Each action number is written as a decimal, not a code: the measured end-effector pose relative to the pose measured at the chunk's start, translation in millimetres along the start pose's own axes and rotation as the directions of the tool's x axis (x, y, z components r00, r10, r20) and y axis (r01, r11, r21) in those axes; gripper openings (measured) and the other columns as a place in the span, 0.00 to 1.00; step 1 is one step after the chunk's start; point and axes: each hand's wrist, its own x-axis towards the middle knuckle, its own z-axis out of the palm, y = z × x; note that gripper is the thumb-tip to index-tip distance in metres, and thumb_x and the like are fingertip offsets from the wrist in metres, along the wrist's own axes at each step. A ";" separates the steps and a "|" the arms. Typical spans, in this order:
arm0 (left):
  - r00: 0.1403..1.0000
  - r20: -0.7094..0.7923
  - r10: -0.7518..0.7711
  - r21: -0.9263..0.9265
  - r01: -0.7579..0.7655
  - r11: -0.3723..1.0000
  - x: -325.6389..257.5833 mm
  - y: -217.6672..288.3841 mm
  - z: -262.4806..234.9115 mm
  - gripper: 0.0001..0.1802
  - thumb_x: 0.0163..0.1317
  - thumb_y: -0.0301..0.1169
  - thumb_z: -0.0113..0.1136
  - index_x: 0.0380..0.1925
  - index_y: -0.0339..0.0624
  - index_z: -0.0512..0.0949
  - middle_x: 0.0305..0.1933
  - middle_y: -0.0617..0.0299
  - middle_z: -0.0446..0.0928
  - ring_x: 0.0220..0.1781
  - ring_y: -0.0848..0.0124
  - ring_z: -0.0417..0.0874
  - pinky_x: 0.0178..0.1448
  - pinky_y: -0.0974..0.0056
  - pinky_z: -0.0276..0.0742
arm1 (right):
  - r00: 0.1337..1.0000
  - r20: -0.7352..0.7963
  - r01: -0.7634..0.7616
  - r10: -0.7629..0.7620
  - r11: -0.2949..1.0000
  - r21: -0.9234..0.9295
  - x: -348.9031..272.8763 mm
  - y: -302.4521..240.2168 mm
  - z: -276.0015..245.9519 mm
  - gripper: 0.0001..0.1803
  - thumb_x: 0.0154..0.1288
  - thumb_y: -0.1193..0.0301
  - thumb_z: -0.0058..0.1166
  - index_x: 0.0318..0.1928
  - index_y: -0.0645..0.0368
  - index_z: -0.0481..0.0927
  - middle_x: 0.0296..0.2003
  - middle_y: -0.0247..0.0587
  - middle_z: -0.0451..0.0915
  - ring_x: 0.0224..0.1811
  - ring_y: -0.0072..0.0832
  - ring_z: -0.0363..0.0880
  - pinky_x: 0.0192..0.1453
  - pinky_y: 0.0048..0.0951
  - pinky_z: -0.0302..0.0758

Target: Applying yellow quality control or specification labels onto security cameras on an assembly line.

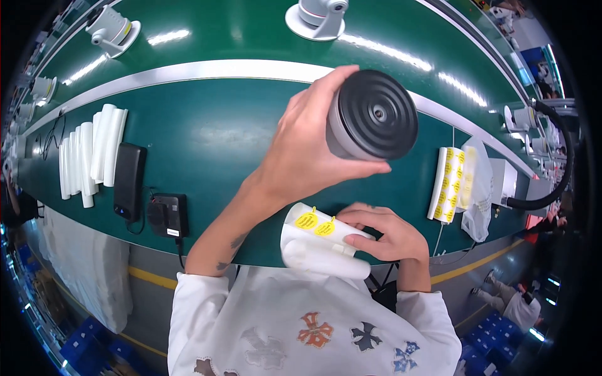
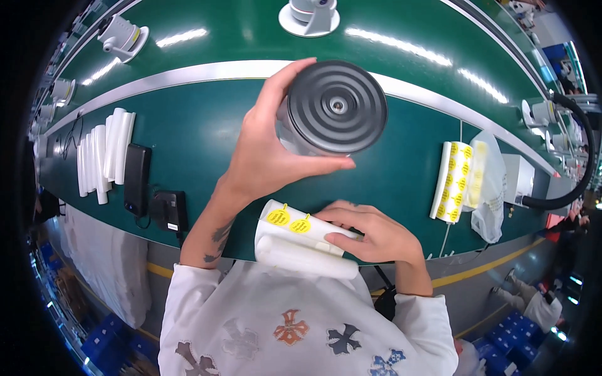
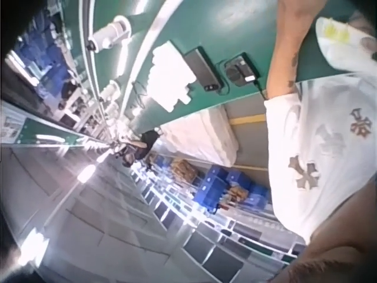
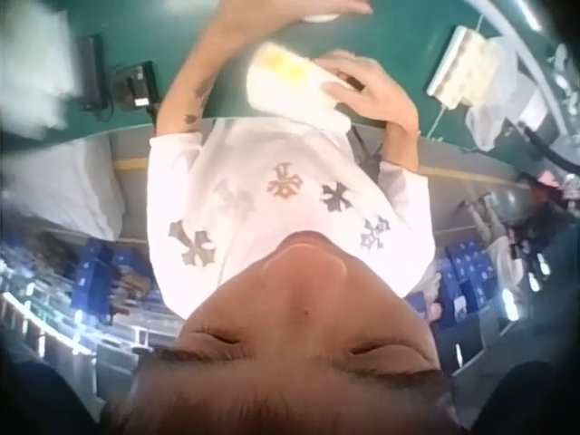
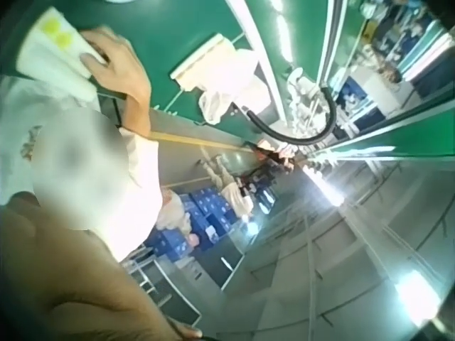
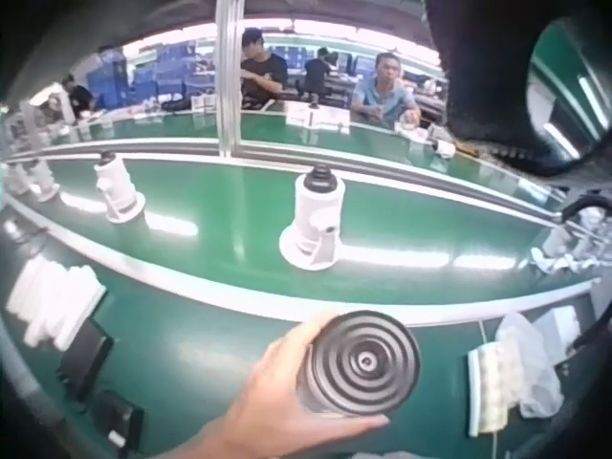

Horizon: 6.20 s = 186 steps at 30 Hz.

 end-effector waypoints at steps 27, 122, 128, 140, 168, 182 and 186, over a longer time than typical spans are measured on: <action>0.927 0.286 -0.243 -0.131 0.289 0.948 -74.0 13.8 -40.1 0.10 0.54 0.24 0.68 0.35 0.33 0.80 0.34 0.57 0.82 0.32 0.68 0.83 0.37 0.68 0.77 | 0.878 -0.305 0.191 -0.368 0.855 -0.482 26.7 -37.1 2.1 0.08 0.53 0.77 0.63 0.35 0.61 0.80 0.32 0.37 0.78 0.30 0.33 0.79 0.31 0.30 0.75; 0.821 0.356 0.447 0.501 -0.572 0.650 21.4 13.6 -8.0 0.25 0.47 0.47 0.64 0.39 0.40 0.83 0.46 0.60 0.80 0.52 0.51 0.76 0.55 0.44 0.69 | 0.819 -0.564 0.371 -0.108 0.848 0.377 74.8 -9.0 -74.2 0.12 0.68 0.76 0.53 0.50 0.61 0.74 0.20 0.17 0.62 0.23 0.05 0.57 0.25 0.15 0.54; 0.817 0.167 0.552 0.405 -0.567 0.717 18.4 3.2 -5.4 0.29 0.44 0.46 0.74 0.40 0.34 0.81 0.50 0.48 0.77 0.48 0.48 0.80 0.48 0.49 0.79 | 0.831 -0.555 0.293 -0.042 0.881 0.372 66.4 -13.4 -75.0 0.11 0.68 0.74 0.53 0.49 0.61 0.75 0.22 0.21 0.73 0.24 0.06 0.66 0.25 0.13 0.61; 0.795 0.035 0.605 0.347 -0.578 0.739 7.2 -10.0 -0.8 0.31 0.34 0.45 0.81 0.36 0.38 0.81 0.50 0.53 0.77 0.52 0.46 0.81 0.48 0.54 0.85 | 0.726 -0.582 0.598 -0.365 0.753 0.273 74.0 27.9 -74.2 0.35 0.50 0.72 0.71 0.59 0.62 0.70 0.47 0.37 0.76 0.44 0.20 0.75 0.48 0.24 0.74; 0.924 0.269 -0.271 -0.882 0.349 0.315 -50.1 -22.8 -7.8 0.70 0.40 0.59 0.72 0.73 0.49 0.35 0.73 0.46 0.51 0.74 0.53 0.56 0.73 0.48 0.55 | 0.701 -0.600 0.603 -0.385 0.770 0.211 53.8 -4.3 -12.0 0.58 0.38 0.49 0.77 0.67 0.56 0.59 0.63 0.48 0.63 0.65 0.38 0.65 0.67 0.41 0.66; 0.940 0.100 -0.327 -0.965 0.171 0.197 -63.5 -12.9 19.0 0.62 0.42 0.68 0.60 0.73 0.53 0.44 0.74 0.49 0.52 0.72 0.51 0.58 0.72 0.45 0.56 | 0.507 -0.723 0.748 -0.469 0.657 0.098 70.8 -9.9 6.4 0.73 0.36 0.23 0.55 0.73 0.54 0.39 0.70 0.57 0.50 0.71 0.51 0.55 0.70 0.54 0.61; 0.978 -0.111 -0.176 -0.785 0.022 0.618 -69.3 -5.1 20.3 0.73 0.36 0.67 0.70 0.73 0.55 0.34 0.76 0.51 0.44 0.73 0.53 0.56 0.74 0.45 0.54 | 0.638 -0.736 0.731 -0.226 0.480 0.486 77.3 -9.3 4.5 0.68 0.41 0.25 0.54 0.72 0.56 0.43 0.63 0.56 0.61 0.65 0.50 0.64 0.67 0.56 0.63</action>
